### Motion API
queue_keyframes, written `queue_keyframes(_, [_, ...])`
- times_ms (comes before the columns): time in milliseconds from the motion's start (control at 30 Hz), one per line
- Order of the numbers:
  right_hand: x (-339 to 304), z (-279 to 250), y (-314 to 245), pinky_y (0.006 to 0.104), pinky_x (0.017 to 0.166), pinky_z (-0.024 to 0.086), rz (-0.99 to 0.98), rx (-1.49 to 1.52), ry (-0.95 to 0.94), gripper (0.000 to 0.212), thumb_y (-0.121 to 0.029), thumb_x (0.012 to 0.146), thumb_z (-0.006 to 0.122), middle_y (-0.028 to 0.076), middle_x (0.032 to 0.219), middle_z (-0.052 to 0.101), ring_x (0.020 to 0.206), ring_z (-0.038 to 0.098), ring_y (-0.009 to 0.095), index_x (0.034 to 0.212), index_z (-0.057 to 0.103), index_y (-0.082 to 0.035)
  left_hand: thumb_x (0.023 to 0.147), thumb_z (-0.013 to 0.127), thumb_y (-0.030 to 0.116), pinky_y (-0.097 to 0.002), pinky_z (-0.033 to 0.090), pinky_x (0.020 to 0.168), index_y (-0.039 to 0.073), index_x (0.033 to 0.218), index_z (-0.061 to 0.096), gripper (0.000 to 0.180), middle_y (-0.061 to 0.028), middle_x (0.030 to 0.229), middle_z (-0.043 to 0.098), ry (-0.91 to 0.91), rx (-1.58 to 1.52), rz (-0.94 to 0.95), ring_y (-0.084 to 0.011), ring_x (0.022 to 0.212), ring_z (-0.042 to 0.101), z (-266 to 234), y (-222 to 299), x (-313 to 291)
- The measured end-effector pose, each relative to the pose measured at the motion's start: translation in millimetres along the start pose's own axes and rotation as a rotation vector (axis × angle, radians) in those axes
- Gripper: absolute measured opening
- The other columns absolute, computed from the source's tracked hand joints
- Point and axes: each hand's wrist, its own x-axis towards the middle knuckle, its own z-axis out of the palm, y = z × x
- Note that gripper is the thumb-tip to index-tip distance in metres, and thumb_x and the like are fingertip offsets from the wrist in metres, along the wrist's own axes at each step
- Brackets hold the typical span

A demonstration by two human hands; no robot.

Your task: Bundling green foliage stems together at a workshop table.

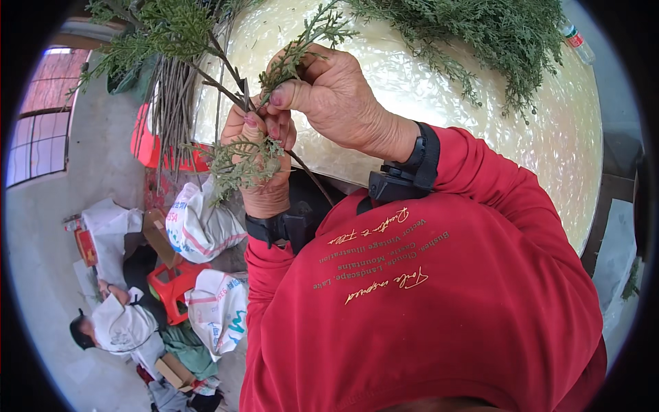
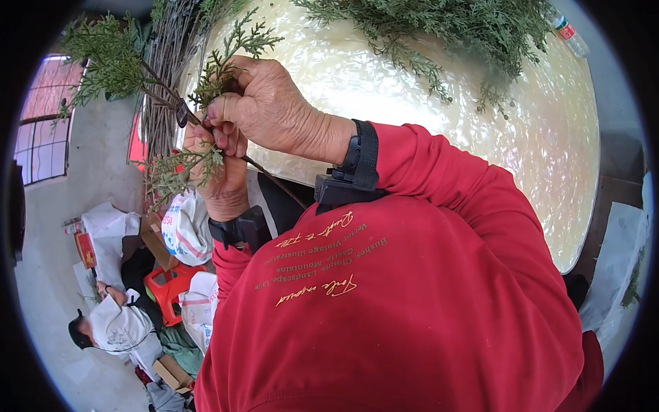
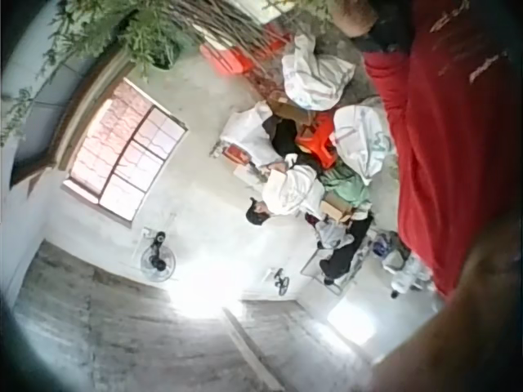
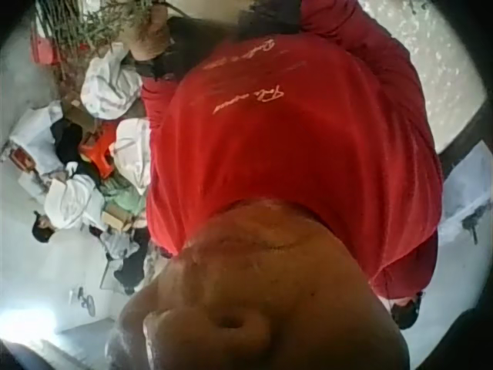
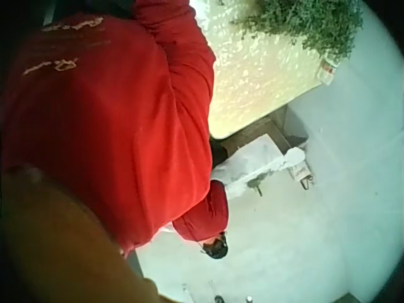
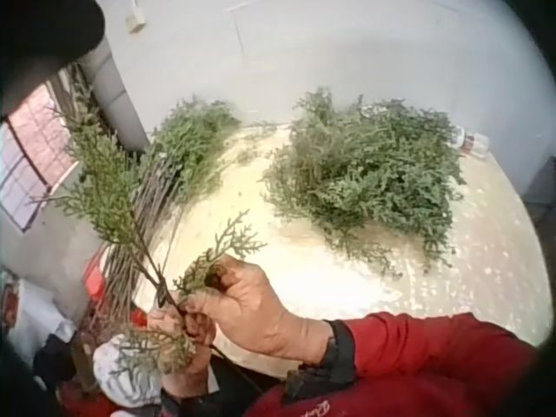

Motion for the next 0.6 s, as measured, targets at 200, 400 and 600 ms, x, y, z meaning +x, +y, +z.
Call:
queue_keyframes(200, [-2, 0, 0, 0.0245, 0.065, 0.049, -0.036, -0.019, 0.018, 0.016, -0.007, 0.080, 0.060, 0.007, 0.078, 0.061, 0.071, 0.058, 0.012, 0.093, 0.054, 0.002, 0.083, 0.060, 0.020, -0.0217, 0.040, 0.051, 0.001, 0.094, 0.055, 0.022, -0.0039, 0.076, 0.056, 0.006, 0.047, 0.027, -0.0102, 0.060, 0.049, 3, -3, -1])
queue_keyframes(400, [-6, 2, -10, 0.0236, 0.060, 0.049, 0.121, 0.080, 0.035, 0.018, -0.007, 0.080, 0.060, 0.008, 0.078, 0.061, 0.068, 0.058, 0.012, 0.093, 0.051, 0.002, 0.083, 0.060, 0.019, -0.0228, 0.043, 0.057, 0.001, 0.093, 0.055, 0.021, -0.0030, 0.073, 0.055, 0.034, 0.129, 0.065, -0.0099, 0.061, 0.050, 13, -3, -2])
queue_keyframes(600, [-10, 7, -6, 0.0225, 0.055, 0.049, -0.001, 0.082, 0.076, 0.021, -0.006, 0.079, 0.061, 0.008, 0.077, 0.060, 0.064, 0.057, 0.011, 0.094, 0.050, 0.003, 0.083, 0.060, 0.018, -0.0235, 0.044, 0.059, 0.001, 0.093, 0.055, 0.021, -0.0028, 0.072, 0.055, 0.056, 0.116, 0.070, -0.0102, 0.061, 0.050, 17, -1, -4])
